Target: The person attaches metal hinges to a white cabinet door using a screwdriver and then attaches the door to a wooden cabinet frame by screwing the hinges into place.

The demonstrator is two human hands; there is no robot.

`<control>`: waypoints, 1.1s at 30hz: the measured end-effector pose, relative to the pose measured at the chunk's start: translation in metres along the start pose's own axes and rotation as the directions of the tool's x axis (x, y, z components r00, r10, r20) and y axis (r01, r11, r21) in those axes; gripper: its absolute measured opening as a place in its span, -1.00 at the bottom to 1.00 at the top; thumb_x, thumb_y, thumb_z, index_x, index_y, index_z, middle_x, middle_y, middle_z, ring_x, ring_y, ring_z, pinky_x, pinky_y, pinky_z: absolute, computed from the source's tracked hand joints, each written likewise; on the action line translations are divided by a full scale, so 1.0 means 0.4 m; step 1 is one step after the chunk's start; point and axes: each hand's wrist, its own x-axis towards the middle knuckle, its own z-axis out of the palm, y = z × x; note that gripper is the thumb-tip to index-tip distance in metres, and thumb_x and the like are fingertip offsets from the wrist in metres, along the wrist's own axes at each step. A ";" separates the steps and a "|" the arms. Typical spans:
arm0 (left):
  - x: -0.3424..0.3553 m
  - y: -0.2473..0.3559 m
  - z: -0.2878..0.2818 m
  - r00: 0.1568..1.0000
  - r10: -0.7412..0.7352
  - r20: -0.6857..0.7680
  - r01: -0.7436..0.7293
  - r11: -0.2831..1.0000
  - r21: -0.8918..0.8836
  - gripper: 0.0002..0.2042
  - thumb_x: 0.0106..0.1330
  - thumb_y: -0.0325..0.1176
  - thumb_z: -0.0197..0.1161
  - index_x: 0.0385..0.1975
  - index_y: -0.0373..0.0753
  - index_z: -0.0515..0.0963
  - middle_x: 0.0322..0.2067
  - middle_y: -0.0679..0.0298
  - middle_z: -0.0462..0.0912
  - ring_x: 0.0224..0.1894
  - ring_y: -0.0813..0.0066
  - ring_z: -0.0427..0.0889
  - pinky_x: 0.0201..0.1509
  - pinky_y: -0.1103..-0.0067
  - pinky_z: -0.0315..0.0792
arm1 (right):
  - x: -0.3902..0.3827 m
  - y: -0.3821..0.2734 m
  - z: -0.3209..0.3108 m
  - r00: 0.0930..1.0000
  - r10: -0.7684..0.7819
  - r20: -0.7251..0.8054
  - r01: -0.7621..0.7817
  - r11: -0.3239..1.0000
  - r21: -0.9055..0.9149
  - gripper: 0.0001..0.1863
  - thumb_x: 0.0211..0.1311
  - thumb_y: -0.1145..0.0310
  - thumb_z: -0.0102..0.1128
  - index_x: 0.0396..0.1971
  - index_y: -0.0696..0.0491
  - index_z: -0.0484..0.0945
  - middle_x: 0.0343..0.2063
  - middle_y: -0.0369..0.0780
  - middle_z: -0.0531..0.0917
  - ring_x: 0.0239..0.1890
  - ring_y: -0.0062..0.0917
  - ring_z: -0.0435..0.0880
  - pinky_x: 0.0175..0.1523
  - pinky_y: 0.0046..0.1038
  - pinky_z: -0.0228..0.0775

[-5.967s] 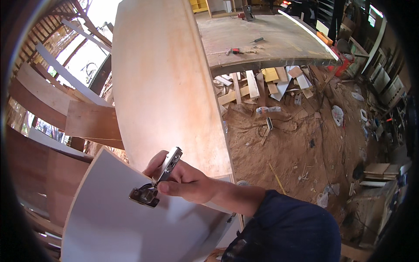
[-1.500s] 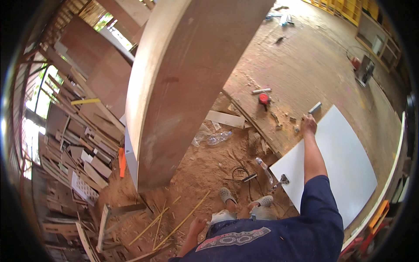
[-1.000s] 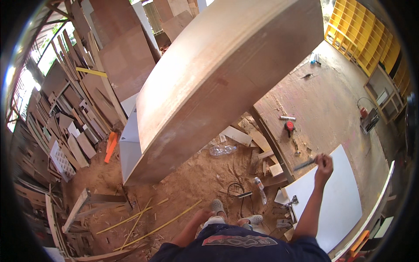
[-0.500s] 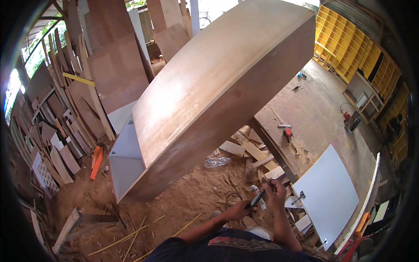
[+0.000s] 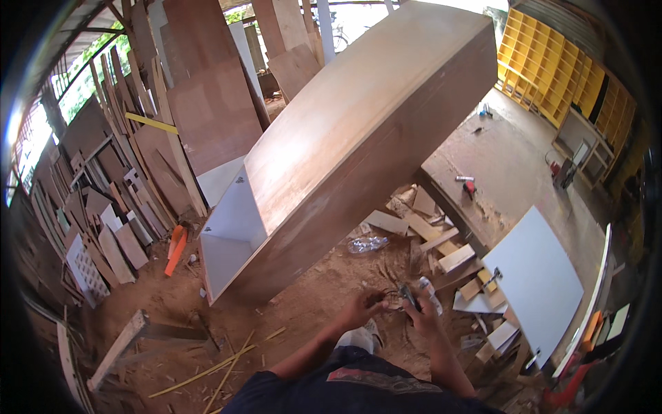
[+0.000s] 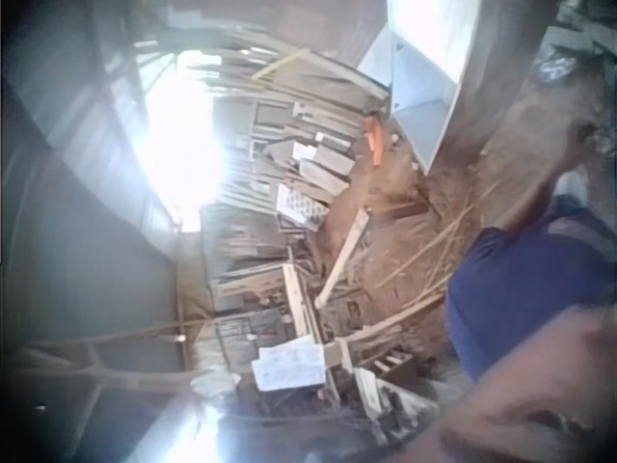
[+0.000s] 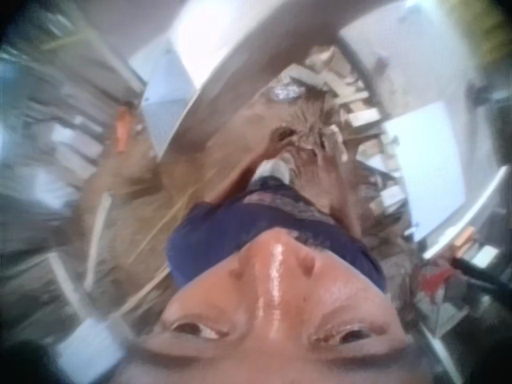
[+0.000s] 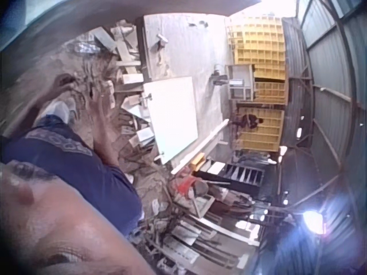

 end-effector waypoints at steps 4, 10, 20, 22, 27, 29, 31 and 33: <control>-0.098 0.062 -0.012 0.998 -0.012 -0.069 0.001 0.987 -0.158 -0.71 0.54 -0.27 0.28 0.00 -0.42 0.62 -0.21 0.26 0.74 -0.15 0.59 0.68 -0.05 0.58 0.56 | -0.126 0.078 0.095 0.991 0.083 0.109 -0.080 0.996 -0.036 -0.56 0.42 0.03 0.34 -0.07 0.17 0.66 -0.51 -0.37 0.59 -0.51 -0.72 0.52 -0.44 -0.50 0.33; -0.257 0.079 -0.111 0.990 -0.091 -0.110 0.066 0.975 -0.213 -0.73 0.53 -0.28 0.30 -0.06 -0.42 0.64 -0.26 0.29 0.73 -0.18 0.57 0.70 -0.02 0.59 0.57 | -0.219 0.088 0.231 0.985 0.071 0.158 -0.058 0.994 -0.089 -0.59 0.43 0.07 0.35 -0.09 0.17 0.65 -0.54 -0.37 0.60 -0.56 -0.74 0.49 -0.46 -0.53 0.30; -0.481 0.069 -0.533 0.848 -0.087 -0.523 -0.232 0.827 -0.512 -0.84 0.49 -0.34 0.33 -0.22 -0.33 0.62 -0.32 0.25 0.73 -0.30 0.55 0.71 -0.10 0.59 0.59 | -0.109 -0.143 0.628 0.933 -0.021 0.360 0.041 0.998 -0.050 -0.65 0.43 0.21 0.35 -0.01 0.19 0.65 -0.45 -0.37 0.66 -0.46 -0.73 0.56 -0.37 -0.56 0.39; -0.531 0.080 -0.644 0.811 -0.093 -0.577 -0.251 0.837 -0.487 -0.85 0.51 -0.35 0.30 -0.24 -0.32 0.61 -0.36 0.26 0.69 -0.32 0.53 0.69 -0.13 0.56 0.59 | -0.071 -0.179 0.735 0.904 0.011 0.427 0.019 0.998 -0.066 -0.65 0.44 0.20 0.34 -0.02 0.18 0.65 -0.45 -0.36 0.66 -0.46 -0.73 0.56 -0.37 -0.58 0.38; -0.666 0.075 -0.984 0.728 -0.106 -0.677 -0.295 0.843 -0.449 -0.85 0.51 -0.36 0.29 -0.27 -0.31 0.58 -0.40 0.27 0.65 -0.37 0.51 0.66 -0.21 0.55 0.59 | 0.015 -0.271 1.087 0.823 0.082 0.563 -0.037 0.995 -0.090 -0.65 0.52 0.13 0.23 -0.05 0.15 0.66 -0.50 -0.35 0.64 -0.51 -0.73 0.52 -0.41 -0.60 0.32; -0.718 0.061 -1.116 0.651 -0.114 -0.750 -0.343 0.837 -0.426 -0.84 0.51 -0.34 0.30 -0.29 -0.28 0.58 -0.41 0.28 0.65 -0.38 0.52 0.66 -0.21 0.57 0.60 | 0.043 -0.307 1.229 0.712 0.076 0.698 -0.067 0.997 -0.041 -0.62 0.59 0.06 0.10 -0.12 0.10 0.66 -0.55 -0.35 0.60 -0.55 -0.73 0.48 -0.44 -0.60 0.29; -0.758 0.072 -1.217 0.620 -0.139 -0.773 -0.340 0.839 -0.424 -0.83 0.52 -0.33 0.30 -0.31 -0.27 0.57 -0.42 0.28 0.65 -0.39 0.53 0.66 -0.22 0.56 0.61 | 0.060 -0.347 1.348 0.690 0.136 0.711 -0.129 0.990 -0.064 -0.60 0.62 0.03 0.02 -0.19 0.08 0.63 -0.58 -0.36 0.57 -0.58 -0.71 0.46 -0.45 -0.58 0.29; -0.781 0.087 -1.304 0.606 -0.136 -0.784 -0.342 0.845 -0.411 -0.82 0.52 -0.32 0.30 -0.32 -0.26 0.56 -0.43 0.30 0.64 -0.40 0.54 0.66 -0.22 0.56 0.61 | 0.088 -0.351 1.439 0.672 0.162 0.723 -0.196 0.980 -0.037 -0.58 0.62 0.01 0.00 -0.19 0.08 0.59 -0.56 -0.35 0.59 -0.57 -0.70 0.49 -0.45 -0.58 0.32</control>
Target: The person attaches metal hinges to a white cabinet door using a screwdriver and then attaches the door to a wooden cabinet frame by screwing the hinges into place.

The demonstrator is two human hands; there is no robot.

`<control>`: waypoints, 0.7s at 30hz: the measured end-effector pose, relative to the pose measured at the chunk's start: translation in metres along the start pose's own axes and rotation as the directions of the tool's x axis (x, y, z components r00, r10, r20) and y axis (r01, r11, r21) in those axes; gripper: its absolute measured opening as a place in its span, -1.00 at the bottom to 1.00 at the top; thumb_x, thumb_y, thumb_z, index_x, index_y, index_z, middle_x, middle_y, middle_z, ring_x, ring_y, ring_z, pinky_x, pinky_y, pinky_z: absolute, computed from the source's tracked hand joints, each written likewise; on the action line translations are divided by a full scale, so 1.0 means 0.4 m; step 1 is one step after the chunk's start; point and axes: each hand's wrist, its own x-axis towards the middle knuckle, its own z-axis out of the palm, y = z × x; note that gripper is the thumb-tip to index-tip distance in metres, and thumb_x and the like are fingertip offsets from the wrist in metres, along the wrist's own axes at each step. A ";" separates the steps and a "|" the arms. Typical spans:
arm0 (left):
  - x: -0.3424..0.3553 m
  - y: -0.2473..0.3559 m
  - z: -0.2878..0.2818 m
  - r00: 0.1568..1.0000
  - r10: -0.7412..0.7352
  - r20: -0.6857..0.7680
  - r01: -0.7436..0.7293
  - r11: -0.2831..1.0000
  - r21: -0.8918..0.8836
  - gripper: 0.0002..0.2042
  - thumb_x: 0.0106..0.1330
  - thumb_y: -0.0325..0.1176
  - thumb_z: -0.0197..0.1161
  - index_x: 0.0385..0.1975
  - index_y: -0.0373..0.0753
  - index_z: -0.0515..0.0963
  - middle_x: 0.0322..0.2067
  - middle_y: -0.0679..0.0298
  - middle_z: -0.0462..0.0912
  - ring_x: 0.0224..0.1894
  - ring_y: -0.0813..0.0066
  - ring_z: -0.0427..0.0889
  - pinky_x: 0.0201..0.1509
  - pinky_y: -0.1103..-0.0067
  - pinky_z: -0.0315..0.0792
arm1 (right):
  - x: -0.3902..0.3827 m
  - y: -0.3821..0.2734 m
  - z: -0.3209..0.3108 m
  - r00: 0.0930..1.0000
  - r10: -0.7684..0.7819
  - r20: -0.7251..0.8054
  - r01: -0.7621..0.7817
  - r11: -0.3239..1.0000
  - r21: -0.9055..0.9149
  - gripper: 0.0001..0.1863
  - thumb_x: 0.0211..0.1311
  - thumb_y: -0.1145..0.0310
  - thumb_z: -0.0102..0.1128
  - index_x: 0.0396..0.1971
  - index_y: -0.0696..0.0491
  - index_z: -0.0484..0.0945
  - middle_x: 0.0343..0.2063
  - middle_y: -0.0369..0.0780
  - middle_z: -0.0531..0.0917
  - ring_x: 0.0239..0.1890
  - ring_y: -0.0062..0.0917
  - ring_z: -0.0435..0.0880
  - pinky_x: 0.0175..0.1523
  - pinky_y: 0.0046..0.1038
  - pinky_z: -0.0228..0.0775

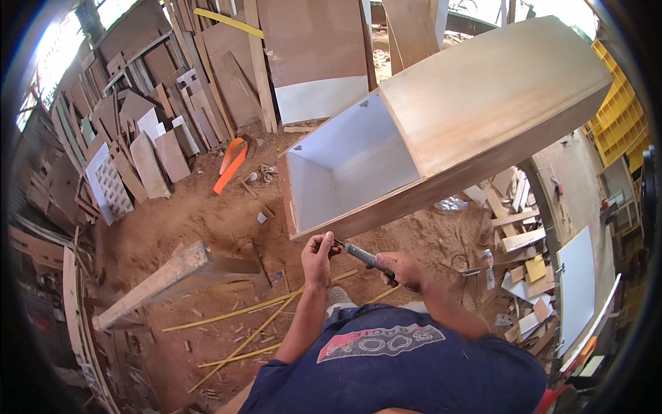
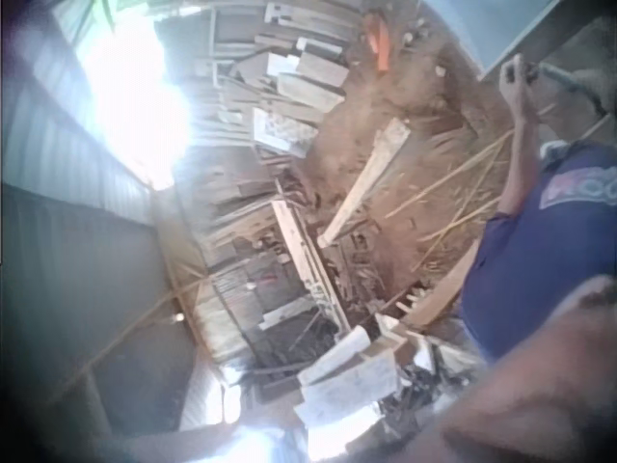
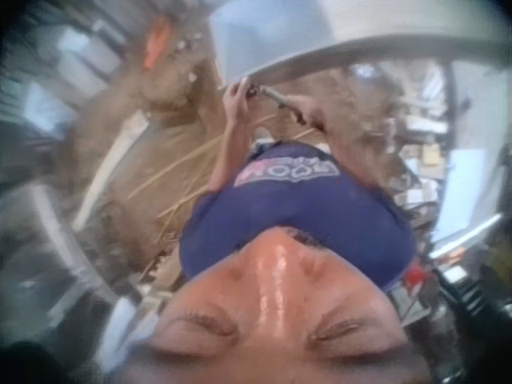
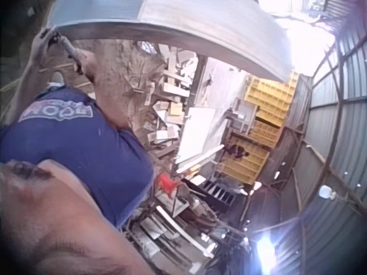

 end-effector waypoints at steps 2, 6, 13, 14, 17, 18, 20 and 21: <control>0.048 0.029 -0.053 1.000 -0.014 0.014 0.014 1.000 0.006 -0.82 0.52 -0.32 0.29 -0.32 -0.26 0.56 -0.43 0.31 0.64 -0.40 0.55 0.66 -0.23 0.56 0.61 | 0.061 -0.008 0.047 1.000 0.003 0.001 -0.003 0.998 0.069 -0.59 0.62 0.01 0.02 -0.17 0.08 0.59 -0.54 -0.34 0.59 -0.56 -0.69 0.50 -0.44 -0.58 0.33; 0.133 0.074 -0.095 0.999 -0.009 0.046 0.009 1.000 0.000 -0.84 0.52 -0.33 0.29 -0.29 -0.25 0.55 -0.41 0.33 0.63 -0.39 0.56 0.66 -0.23 0.56 0.61 | 0.173 -0.023 0.095 0.997 0.066 -0.032 -0.055 0.961 0.272 -0.63 0.58 0.03 0.09 -0.17 0.07 0.57 -0.48 -0.33 0.61 -0.52 -0.67 0.53 -0.42 -0.56 0.37; 0.283 0.078 -0.078 0.999 -0.047 0.026 0.046 0.998 0.030 -0.87 0.52 -0.35 0.29 -0.25 -0.24 0.54 -0.37 0.33 0.64 -0.37 0.57 0.67 -0.21 0.55 0.62 | 0.343 -0.047 0.039 0.994 0.023 -0.111 0.007 0.964 0.266 -0.70 0.53 0.06 0.18 -0.20 0.02 0.57 -0.50 -0.40 0.56 -0.54 -0.72 0.47 -0.44 -0.58 0.32; 0.315 0.085 -0.075 0.999 -0.046 0.025 0.045 0.998 0.042 -0.87 0.52 -0.35 0.29 -0.25 -0.24 0.54 -0.37 0.33 0.64 -0.37 0.57 0.67 -0.21 0.55 0.62 | 0.375 -0.057 0.028 0.993 0.002 -0.120 0.025 0.974 0.223 -0.70 0.53 0.05 0.17 -0.19 0.01 0.58 -0.50 -0.41 0.55 -0.55 -0.73 0.46 -0.44 -0.59 0.32; 0.422 0.107 -0.060 0.999 -0.026 0.036 0.024 0.997 0.069 -0.88 0.52 -0.36 0.29 -0.25 -0.24 0.54 -0.37 0.33 0.65 -0.36 0.58 0.67 -0.18 0.57 0.63 | 0.476 -0.102 -0.013 0.998 0.008 -0.063 0.013 0.947 0.322 -0.69 0.54 0.03 0.15 -0.16 -0.01 0.60 -0.51 -0.42 0.55 -0.55 -0.74 0.46 -0.45 -0.60 0.30; 0.462 0.121 -0.058 0.999 -0.024 0.042 0.021 0.997 0.072 -0.89 0.51 -0.38 0.29 -0.23 -0.26 0.55 -0.36 0.32 0.66 -0.35 0.58 0.68 -0.16 0.57 0.64 | 0.510 -0.125 -0.027 0.998 -0.004 -0.056 0.023 0.942 0.336 -0.69 0.54 0.03 0.15 -0.16 -0.01 0.60 -0.51 -0.42 0.55 -0.55 -0.74 0.46 -0.45 -0.60 0.30; 0.539 0.146 -0.044 0.999 -0.019 0.050 0.014 0.995 0.099 -0.89 0.51 -0.40 0.30 -0.21 -0.29 0.56 -0.34 0.31 0.67 -0.34 0.58 0.68 -0.15 0.57 0.64 | 0.572 -0.183 -0.058 0.994 0.113 -0.006 -0.103 0.924 0.367 -0.67 0.56 0.02 0.12 -0.13 -0.01 0.62 -0.52 -0.42 0.54 -0.54 -0.74 0.46 -0.44 -0.61 0.28; 0.576 0.160 -0.034 0.999 -0.016 0.033 0.011 0.990 0.138 -0.90 0.51 -0.40 0.29 -0.20 -0.29 0.56 -0.34 0.32 0.66 -0.32 0.58 0.69 -0.12 0.56 0.65 | 0.609 -0.216 -0.079 0.995 0.100 0.001 -0.092 0.918 0.385 -0.67 0.56 0.02 0.12 -0.13 -0.01 0.62 -0.52 -0.42 0.54 -0.54 -0.74 0.46 -0.44 -0.61 0.28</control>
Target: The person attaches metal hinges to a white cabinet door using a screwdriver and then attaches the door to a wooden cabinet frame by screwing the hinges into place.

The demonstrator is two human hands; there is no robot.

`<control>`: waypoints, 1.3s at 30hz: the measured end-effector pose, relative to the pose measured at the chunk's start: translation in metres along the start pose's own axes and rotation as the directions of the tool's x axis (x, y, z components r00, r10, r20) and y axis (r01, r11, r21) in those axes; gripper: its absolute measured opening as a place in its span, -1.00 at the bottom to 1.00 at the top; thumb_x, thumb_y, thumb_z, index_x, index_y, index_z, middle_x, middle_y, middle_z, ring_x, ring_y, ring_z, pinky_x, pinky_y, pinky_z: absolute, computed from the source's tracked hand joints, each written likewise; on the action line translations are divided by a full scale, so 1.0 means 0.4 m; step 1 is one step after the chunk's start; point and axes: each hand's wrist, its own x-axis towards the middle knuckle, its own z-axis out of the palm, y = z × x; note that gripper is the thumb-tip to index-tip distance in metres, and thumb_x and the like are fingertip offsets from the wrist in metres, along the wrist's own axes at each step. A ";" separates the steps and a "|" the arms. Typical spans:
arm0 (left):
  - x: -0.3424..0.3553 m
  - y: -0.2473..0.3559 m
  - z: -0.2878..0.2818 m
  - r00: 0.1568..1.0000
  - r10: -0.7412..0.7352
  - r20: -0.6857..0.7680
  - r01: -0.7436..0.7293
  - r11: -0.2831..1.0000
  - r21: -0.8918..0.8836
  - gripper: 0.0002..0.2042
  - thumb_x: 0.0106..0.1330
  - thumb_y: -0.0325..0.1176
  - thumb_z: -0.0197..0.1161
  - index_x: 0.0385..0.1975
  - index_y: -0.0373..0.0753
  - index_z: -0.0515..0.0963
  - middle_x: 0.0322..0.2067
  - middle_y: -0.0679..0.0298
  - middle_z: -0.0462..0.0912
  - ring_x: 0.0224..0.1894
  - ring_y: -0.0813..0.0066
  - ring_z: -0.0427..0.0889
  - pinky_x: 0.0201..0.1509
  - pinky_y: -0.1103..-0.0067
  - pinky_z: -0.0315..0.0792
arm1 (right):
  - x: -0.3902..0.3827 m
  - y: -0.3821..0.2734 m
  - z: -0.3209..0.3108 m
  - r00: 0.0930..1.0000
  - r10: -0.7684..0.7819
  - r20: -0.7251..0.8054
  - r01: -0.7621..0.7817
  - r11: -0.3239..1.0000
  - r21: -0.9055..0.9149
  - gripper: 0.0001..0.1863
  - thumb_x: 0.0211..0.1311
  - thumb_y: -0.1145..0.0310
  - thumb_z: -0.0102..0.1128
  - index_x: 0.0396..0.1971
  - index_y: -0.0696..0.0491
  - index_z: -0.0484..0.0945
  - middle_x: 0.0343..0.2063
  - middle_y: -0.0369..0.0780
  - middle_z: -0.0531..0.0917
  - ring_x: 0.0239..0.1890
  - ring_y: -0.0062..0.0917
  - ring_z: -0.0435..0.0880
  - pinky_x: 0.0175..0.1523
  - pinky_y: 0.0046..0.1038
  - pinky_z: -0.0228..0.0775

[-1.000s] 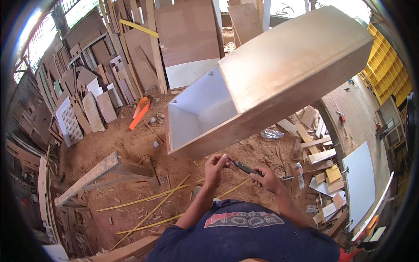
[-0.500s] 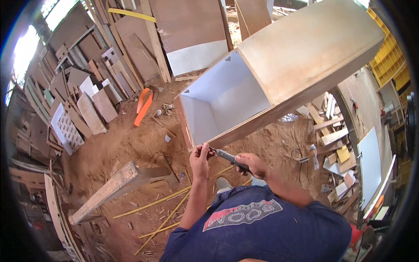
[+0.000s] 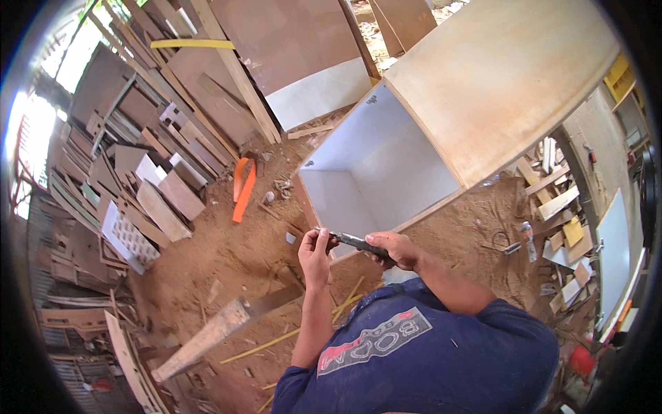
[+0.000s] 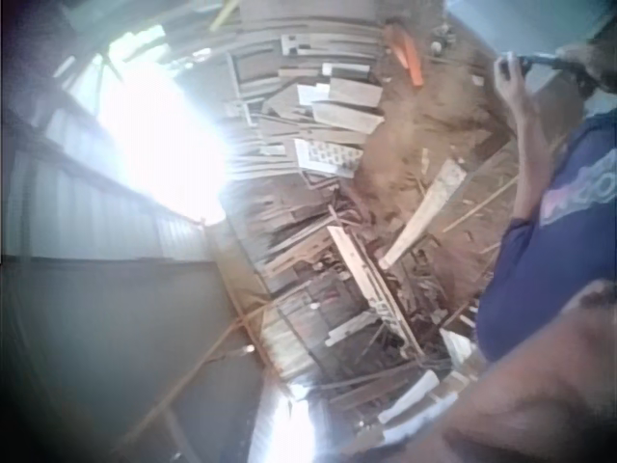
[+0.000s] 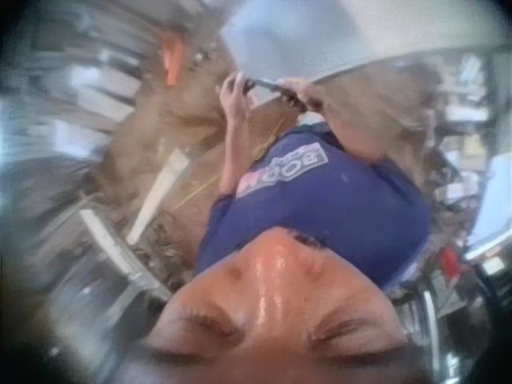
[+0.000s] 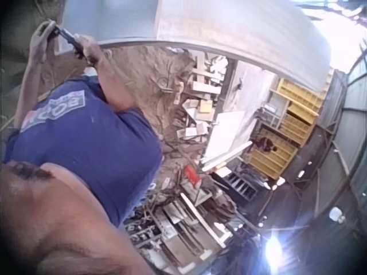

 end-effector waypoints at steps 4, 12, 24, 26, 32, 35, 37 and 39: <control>0.157 0.044 0.058 1.000 -0.013 -0.017 0.014 0.996 0.085 -0.89 0.53 -0.40 0.25 -0.14 -0.31 0.56 -0.26 0.26 0.69 -0.24 0.52 0.72 -0.05 0.51 0.67 | 0.169 -0.101 -0.078 0.984 -0.115 0.137 0.116 0.993 0.006 -0.70 0.54 0.05 0.16 -0.18 -0.01 0.64 -0.53 -0.38 0.57 -0.54 -0.73 0.49 -0.44 -0.58 0.31; 0.335 -0.027 0.135 0.965 -0.256 0.058 0.238 0.948 0.211 -0.80 0.57 -0.36 0.19 0.02 -0.33 0.58 -0.14 0.16 0.73 -0.16 0.40 0.75 0.02 0.46 0.66 | 0.351 -0.277 -0.301 0.928 -0.245 -0.279 0.293 0.945 0.146 -0.72 0.48 0.11 0.26 -0.20 0.04 0.64 -0.54 -0.37 0.57 -0.56 -0.75 0.47 -0.48 -0.64 0.27; 0.633 -0.069 0.225 0.830 -0.502 0.244 0.331 0.795 0.509 -0.73 0.55 -0.29 0.24 0.05 -0.36 0.56 -0.11 0.13 0.72 -0.13 0.37 0.75 0.04 0.46 0.64 | 0.458 -0.322 -0.471 0.706 -0.260 -0.659 0.493 0.848 0.194 -0.71 0.44 0.14 0.31 -0.15 0.08 0.65 -0.48 -0.36 0.61 -0.53 -0.76 0.49 -0.46 -0.65 0.27; 0.701 -0.084 0.214 0.787 -0.550 0.279 0.348 0.769 0.536 -0.72 0.55 -0.28 0.24 0.05 -0.36 0.56 -0.10 0.13 0.73 -0.12 0.37 0.75 0.04 0.46 0.64 | 0.485 -0.315 -0.456 0.675 -0.246 -0.695 0.498 0.848 0.183 -0.71 0.43 0.15 0.31 -0.14 0.09 0.65 -0.46 -0.37 0.60 -0.51 -0.76 0.49 -0.45 -0.65 0.26; 0.961 -0.223 0.201 0.635 -0.674 0.377 0.400 0.705 0.586 -0.70 0.55 -0.26 0.23 0.07 -0.38 0.55 -0.07 0.11 0.73 -0.11 0.34 0.75 0.07 0.42 0.64 | 0.606 -0.277 -0.389 0.550 -0.205 -0.810 0.520 0.843 0.140 -0.72 0.41 0.18 0.34 -0.14 0.11 0.68 -0.46 -0.39 0.58 -0.47 -0.75 0.47 -0.41 -0.64 0.27; 1.101 -0.294 0.234 0.598 -0.649 0.471 0.346 0.739 0.578 -0.64 0.57 -0.25 0.21 0.15 -0.42 0.50 0.01 0.07 0.71 -0.01 0.29 0.73 0.12 0.38 0.63 | 0.695 -0.265 -0.360 0.497 -0.192 -0.846 0.539 0.832 0.128 -0.69 0.41 0.19 0.35 -0.11 0.14 0.69 -0.46 -0.39 0.58 -0.46 -0.73 0.47 -0.40 -0.62 0.28; 1.160 -0.333 0.296 0.581 -0.625 0.521 0.343 0.769 0.540 -0.61 0.57 -0.25 0.19 0.21 -0.42 0.47 0.02 0.07 0.70 0.05 0.28 0.72 0.15 0.36 0.63 | 0.737 -0.260 -0.352 0.486 -0.127 -0.865 0.503 0.849 0.158 -0.67 0.40 0.20 0.36 -0.06 0.16 0.68 -0.45 -0.38 0.59 -0.46 -0.72 0.48 -0.40 -0.61 0.29; 1.205 -0.373 0.354 0.572 -0.613 0.546 0.343 0.783 0.519 -0.60 0.57 -0.26 0.19 0.23 -0.42 0.46 0.02 0.07 0.70 0.06 0.28 0.71 0.17 0.35 0.63 | 0.772 -0.268 -0.362 0.474 -0.113 -0.873 0.518 0.837 0.173 -0.69 0.41 0.18 0.35 -0.07 0.12 0.67 -0.45 -0.39 0.58 -0.45 -0.74 0.48 -0.38 -0.63 0.27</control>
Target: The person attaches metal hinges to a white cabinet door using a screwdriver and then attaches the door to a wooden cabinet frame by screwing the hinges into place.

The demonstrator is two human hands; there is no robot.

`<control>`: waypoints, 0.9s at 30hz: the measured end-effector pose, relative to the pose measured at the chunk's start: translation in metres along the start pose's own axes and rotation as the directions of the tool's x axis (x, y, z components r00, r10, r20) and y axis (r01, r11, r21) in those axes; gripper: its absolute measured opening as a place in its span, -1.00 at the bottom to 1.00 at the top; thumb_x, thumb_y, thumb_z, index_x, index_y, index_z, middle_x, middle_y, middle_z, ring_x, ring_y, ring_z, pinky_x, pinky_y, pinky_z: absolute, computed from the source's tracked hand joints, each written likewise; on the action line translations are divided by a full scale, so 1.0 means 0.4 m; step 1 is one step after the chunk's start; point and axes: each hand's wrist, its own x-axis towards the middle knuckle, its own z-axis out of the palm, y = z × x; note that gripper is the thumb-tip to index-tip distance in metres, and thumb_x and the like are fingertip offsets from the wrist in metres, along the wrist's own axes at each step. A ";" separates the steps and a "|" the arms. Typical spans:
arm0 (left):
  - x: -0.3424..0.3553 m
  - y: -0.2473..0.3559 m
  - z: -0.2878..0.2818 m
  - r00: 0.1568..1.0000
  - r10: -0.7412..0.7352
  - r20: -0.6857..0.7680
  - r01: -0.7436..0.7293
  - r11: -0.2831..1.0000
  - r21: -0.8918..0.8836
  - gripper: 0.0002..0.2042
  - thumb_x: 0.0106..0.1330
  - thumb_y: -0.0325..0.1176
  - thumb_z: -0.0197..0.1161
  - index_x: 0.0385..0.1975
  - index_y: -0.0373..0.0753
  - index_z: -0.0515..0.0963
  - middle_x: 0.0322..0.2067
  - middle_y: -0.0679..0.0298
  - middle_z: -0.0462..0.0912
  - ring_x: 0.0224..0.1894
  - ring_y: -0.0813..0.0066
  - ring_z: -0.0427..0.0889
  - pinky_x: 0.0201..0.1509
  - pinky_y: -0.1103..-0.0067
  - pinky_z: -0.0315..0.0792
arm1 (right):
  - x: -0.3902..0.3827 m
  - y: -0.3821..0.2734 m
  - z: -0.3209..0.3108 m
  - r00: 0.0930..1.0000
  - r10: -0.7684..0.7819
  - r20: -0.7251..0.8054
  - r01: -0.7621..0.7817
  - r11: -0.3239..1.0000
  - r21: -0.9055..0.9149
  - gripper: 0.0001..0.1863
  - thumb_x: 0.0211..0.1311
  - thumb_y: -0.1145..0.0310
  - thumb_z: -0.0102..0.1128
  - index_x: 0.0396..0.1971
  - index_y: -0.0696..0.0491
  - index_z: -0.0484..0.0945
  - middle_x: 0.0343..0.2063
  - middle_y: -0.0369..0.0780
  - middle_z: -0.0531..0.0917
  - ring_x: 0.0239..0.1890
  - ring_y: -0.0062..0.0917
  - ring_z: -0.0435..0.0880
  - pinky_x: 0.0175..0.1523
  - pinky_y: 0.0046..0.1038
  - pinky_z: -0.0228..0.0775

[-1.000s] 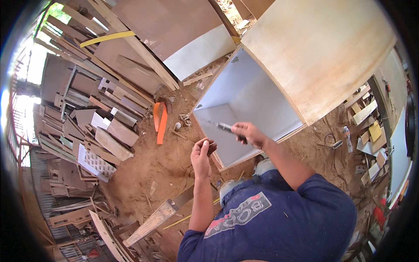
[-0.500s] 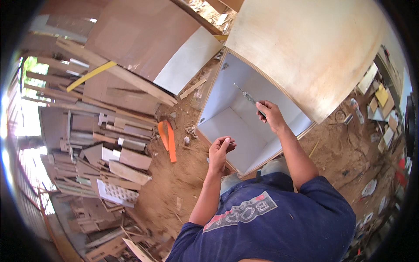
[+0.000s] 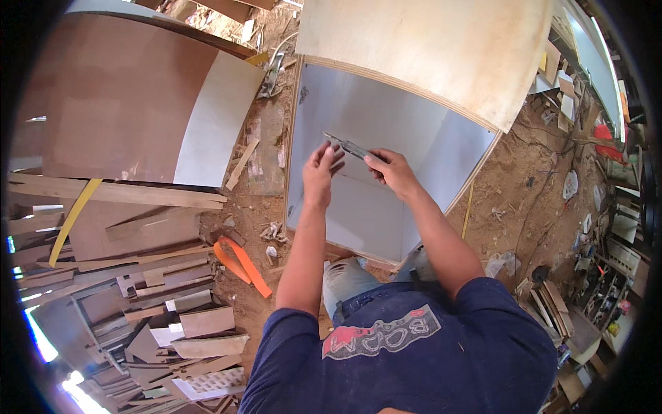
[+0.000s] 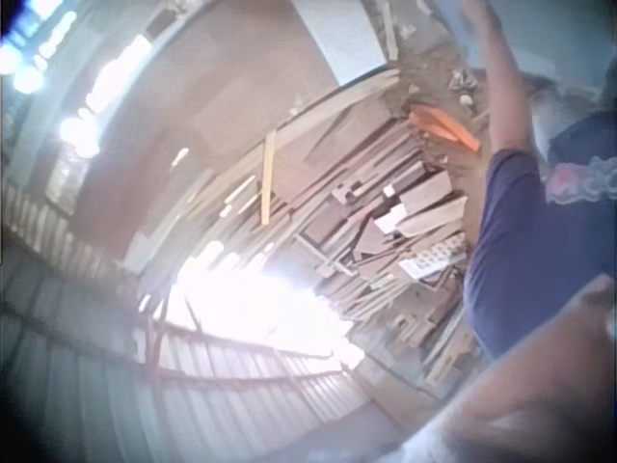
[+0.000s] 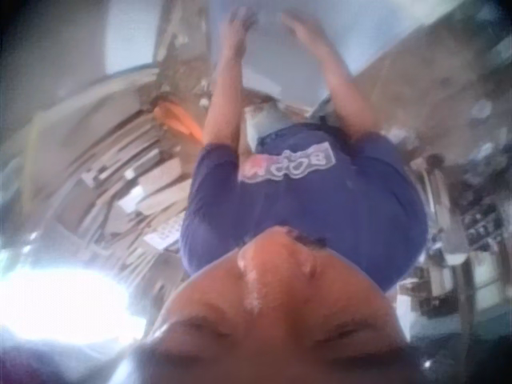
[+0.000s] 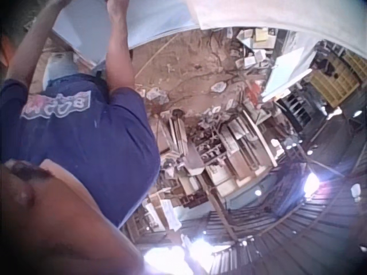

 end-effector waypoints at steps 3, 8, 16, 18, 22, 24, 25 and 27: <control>0.094 -0.005 -0.020 1.000 -0.020 -0.007 0.020 0.999 -0.044 -0.60 0.57 -0.27 0.20 0.24 -0.42 0.45 0.03 0.08 0.68 0.05 0.29 0.71 0.18 0.35 0.63 | 0.059 0.012 0.026 1.000 0.019 0.010 -0.019 0.999 -0.036 -0.69 0.41 0.18 0.35 -0.08 0.12 0.67 -0.45 -0.38 0.60 -0.46 -0.72 0.49 -0.38 -0.61 0.28; 0.218 -0.021 -0.038 0.982 -0.036 -0.184 0.020 0.996 -0.090 -0.71 0.49 -0.26 0.32 0.04 -0.31 0.56 -0.11 0.22 0.68 -0.14 0.40 0.71 -0.01 0.44 0.65 | 0.188 0.018 0.035 0.999 0.024 0.034 -0.025 1.000 0.004 -0.67 0.40 0.14 0.34 -0.11 0.13 0.69 -0.43 -0.33 0.66 -0.49 -0.70 0.50 -0.37 -0.59 0.33; 0.368 -0.002 -0.002 0.956 0.013 -0.294 -0.014 1.000 0.000 -0.71 0.44 -0.23 0.40 0.01 -0.26 0.58 -0.21 0.28 0.62 -0.22 0.40 0.63 -0.07 0.43 0.60 | 0.376 0.035 0.013 0.996 0.023 0.087 -0.024 1.000 0.015 -0.59 0.42 0.04 0.28 -0.11 0.14 0.72 -0.43 -0.26 0.75 -0.52 -0.67 0.48 -0.34 -0.54 0.39; 0.393 -0.002 -0.002 0.947 0.052 -0.316 -0.041 0.998 0.041 -0.70 0.44 -0.24 0.40 0.01 -0.27 0.58 -0.20 0.28 0.62 -0.22 0.38 0.63 -0.05 0.39 0.60 | 0.399 0.036 0.010 0.995 0.011 0.103 -0.014 0.999 0.037 -0.59 0.43 0.04 0.28 -0.12 0.14 0.73 -0.42 -0.25 0.76 -0.52 -0.66 0.47 -0.35 -0.54 0.39; 0.414 -0.012 -0.020 0.952 0.016 -0.307 -0.006 0.999 0.034 -0.62 0.46 -0.20 0.36 0.15 -0.27 0.57 -0.05 0.19 0.60 -0.04 0.26 0.61 0.12 0.31 0.57 | 0.424 0.043 0.010 0.993 0.034 0.110 -0.040 0.998 0.051 -0.59 0.44 0.04 0.27 -0.13 0.13 0.74 -0.42 -0.25 0.77 -0.52 -0.67 0.47 -0.35 -0.54 0.40; 0.419 -0.014 -0.023 0.955 0.017 -0.298 -0.002 0.999 0.050 -0.61 0.46 -0.20 0.37 0.15 -0.28 0.56 -0.06 0.19 0.60 -0.05 0.26 0.62 0.12 0.30 0.57 | 0.433 0.049 0.013 0.992 0.046 0.120 -0.058 0.993 0.099 -0.60 0.48 0.05 0.24 -0.06 0.12 0.70 -0.43 -0.25 0.72 -0.58 -0.69 0.37 -0.45 -0.54 0.22; 0.421 -0.013 -0.025 0.958 0.019 -0.287 -0.001 0.998 0.062 -0.61 0.46 -0.20 0.37 0.15 -0.28 0.55 -0.06 0.19 0.60 -0.06 0.26 0.62 0.12 0.29 0.57 | 0.434 0.051 0.011 0.992 0.047 0.120 -0.059 0.993 0.101 -0.60 0.48 0.05 0.24 -0.06 0.12 0.70 -0.43 -0.25 0.72 -0.58 -0.69 0.37 -0.45 -0.54 0.22; 0.427 -0.013 -0.037 0.957 0.028 -0.288 -0.008 0.998 0.069 -0.61 0.45 -0.21 0.38 0.14 -0.29 0.54 -0.08 0.20 0.60 -0.07 0.26 0.62 0.10 0.30 0.58 | 0.437 0.054 0.007 0.979 0.101 0.178 -0.143 0.960 0.243 -0.58 0.50 0.06 0.22 -0.08 0.17 0.70 -0.46 -0.22 0.70 -0.65 -0.69 0.33 -0.54 -0.56 0.12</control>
